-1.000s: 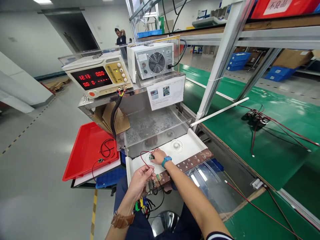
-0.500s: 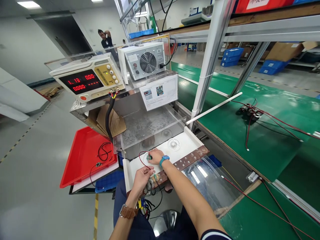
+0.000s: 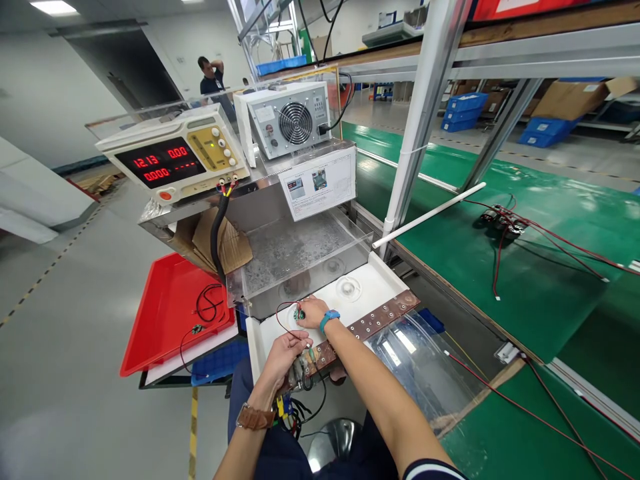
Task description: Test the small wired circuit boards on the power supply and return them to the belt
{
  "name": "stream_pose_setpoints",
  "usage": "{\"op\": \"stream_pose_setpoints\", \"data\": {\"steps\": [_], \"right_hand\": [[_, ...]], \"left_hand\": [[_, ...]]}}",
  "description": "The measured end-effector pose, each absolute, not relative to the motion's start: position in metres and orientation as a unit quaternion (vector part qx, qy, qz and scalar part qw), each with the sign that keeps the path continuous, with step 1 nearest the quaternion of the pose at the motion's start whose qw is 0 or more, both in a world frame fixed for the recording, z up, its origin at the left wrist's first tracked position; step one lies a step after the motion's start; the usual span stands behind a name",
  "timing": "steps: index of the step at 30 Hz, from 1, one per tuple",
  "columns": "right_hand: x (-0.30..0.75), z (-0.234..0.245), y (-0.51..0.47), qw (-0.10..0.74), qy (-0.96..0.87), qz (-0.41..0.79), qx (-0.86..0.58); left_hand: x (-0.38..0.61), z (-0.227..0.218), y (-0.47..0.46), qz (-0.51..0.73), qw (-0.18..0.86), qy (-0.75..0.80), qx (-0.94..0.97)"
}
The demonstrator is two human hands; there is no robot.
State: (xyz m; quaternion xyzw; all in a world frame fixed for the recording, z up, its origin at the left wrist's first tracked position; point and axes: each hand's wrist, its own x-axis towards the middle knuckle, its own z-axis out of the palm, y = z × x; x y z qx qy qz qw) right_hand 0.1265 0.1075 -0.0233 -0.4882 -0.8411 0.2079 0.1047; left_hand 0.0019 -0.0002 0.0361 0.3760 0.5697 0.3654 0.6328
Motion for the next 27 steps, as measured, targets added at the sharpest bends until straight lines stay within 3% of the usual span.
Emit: {"op": "stream_pose_setpoints", "data": {"steps": [27], "right_hand": [[0.126,-0.0229,0.107,0.099,-0.842,0.198,-0.491]], "left_hand": [[0.0014,0.0322,0.0088,0.321,0.679,0.568,0.336]]}}
